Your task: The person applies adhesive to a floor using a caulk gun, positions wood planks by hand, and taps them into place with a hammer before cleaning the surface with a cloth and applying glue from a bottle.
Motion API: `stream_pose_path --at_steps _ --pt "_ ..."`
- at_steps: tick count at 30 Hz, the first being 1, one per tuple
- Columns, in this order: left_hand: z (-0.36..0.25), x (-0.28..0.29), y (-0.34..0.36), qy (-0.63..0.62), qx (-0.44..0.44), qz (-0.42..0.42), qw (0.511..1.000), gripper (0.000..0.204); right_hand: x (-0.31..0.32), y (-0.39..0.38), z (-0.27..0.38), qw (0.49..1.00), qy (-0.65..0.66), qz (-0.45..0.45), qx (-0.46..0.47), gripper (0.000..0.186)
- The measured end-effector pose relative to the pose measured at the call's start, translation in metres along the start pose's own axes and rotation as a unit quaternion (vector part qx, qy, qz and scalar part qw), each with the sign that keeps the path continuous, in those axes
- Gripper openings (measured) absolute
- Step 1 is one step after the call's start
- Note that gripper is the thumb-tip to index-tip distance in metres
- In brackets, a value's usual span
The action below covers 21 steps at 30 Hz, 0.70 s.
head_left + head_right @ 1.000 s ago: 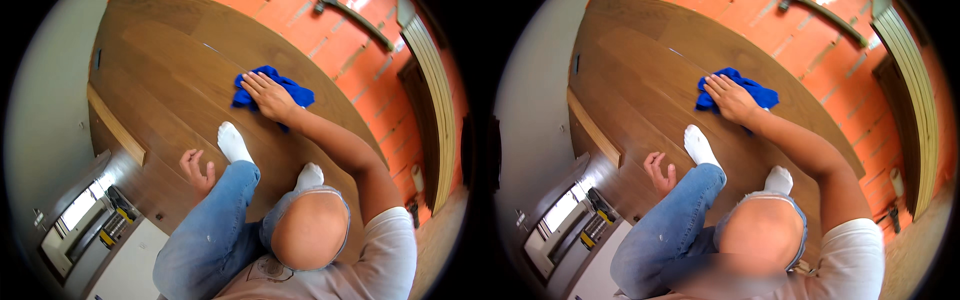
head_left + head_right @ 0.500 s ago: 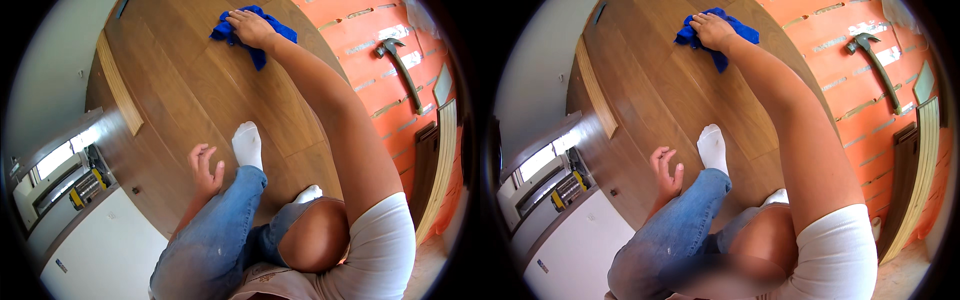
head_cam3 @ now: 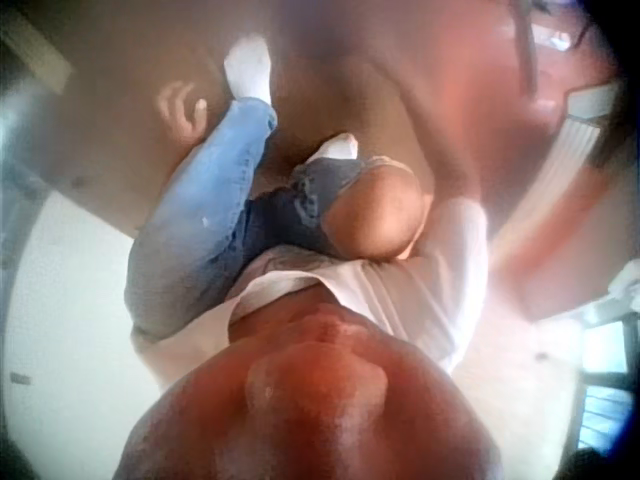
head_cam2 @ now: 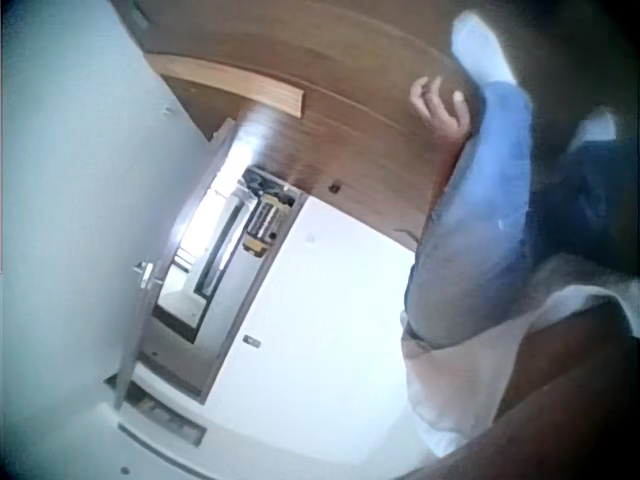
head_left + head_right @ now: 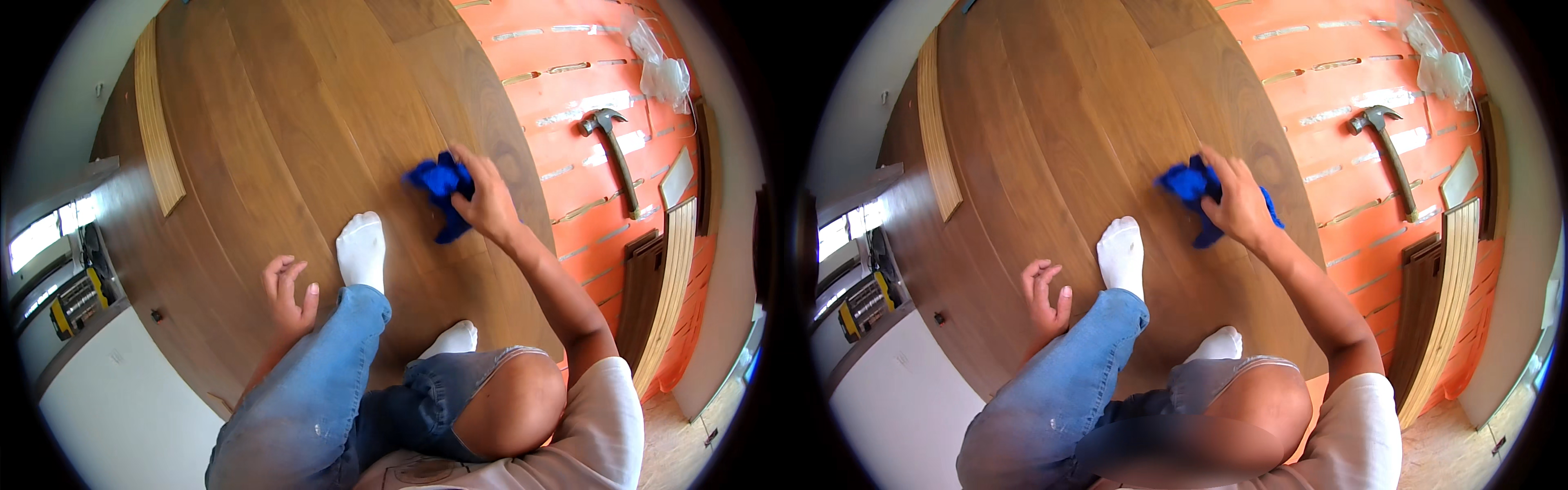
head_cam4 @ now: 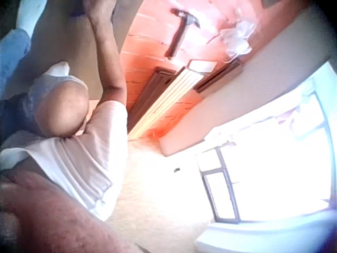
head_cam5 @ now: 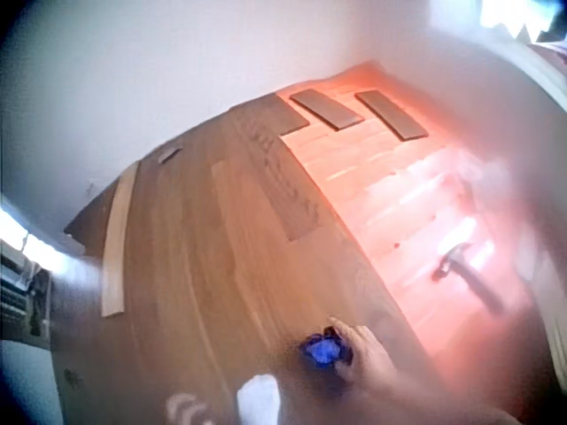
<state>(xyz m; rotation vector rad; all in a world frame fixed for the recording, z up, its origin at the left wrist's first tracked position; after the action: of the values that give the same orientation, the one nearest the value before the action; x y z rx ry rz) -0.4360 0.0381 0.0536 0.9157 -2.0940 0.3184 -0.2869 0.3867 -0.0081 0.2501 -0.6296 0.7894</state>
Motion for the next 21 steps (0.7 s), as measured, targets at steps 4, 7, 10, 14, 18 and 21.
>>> stream_pose_path --at_steps 4,7,10,14,18,21 --pt "-0.011 -0.003 0.012 0.0 -0.016 0.004 1.0 0.04 0.029 0.057 0.052 0.98 0.013 -0.092 0.175 0.063" --pt "-0.017 -0.003 0.018 0.007 -0.011 0.017 1.0 0.04 0.027 0.078 0.057 0.958 -0.079 -0.061 0.27 0.06" --pt "-0.012 0.0 0.015 0.009 0.011 0.031 0.999 0.039 -0.009 0.075 0.027 0.916 -0.267 0.063 0.293 0.061" --pt "-0.001 0.009 0.005 0.035 0.018 0.032 0.999 0.035 -0.057 0.109 -0.013 0.912 -0.245 0.072 0.321 0.067" --pt "0.006 0.016 0.003 0.025 0.075 0.014 0.997 0.033 -0.1 0.232 -0.015 0.911 -0.257 -0.03 0.32 0.064" --pt "0.002 0.018 0.008 0.046 0.063 0.03 0.997 0.033 -0.121 0.324 0.0 0.918 -0.291 -0.036 0.266 0.062"
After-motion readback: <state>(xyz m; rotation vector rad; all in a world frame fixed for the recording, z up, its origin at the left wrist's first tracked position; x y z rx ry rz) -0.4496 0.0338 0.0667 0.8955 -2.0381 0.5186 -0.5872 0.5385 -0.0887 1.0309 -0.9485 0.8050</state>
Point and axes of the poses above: each hand's wrist, its own y-axis towards the middle knuckle, its own x-axis out of the back of the hand, z = x × y, the point moved 5 cm from there along y, towards the middle knuckle, and after that the axes turned 9 degrees about -z, right-handed, at the moved point
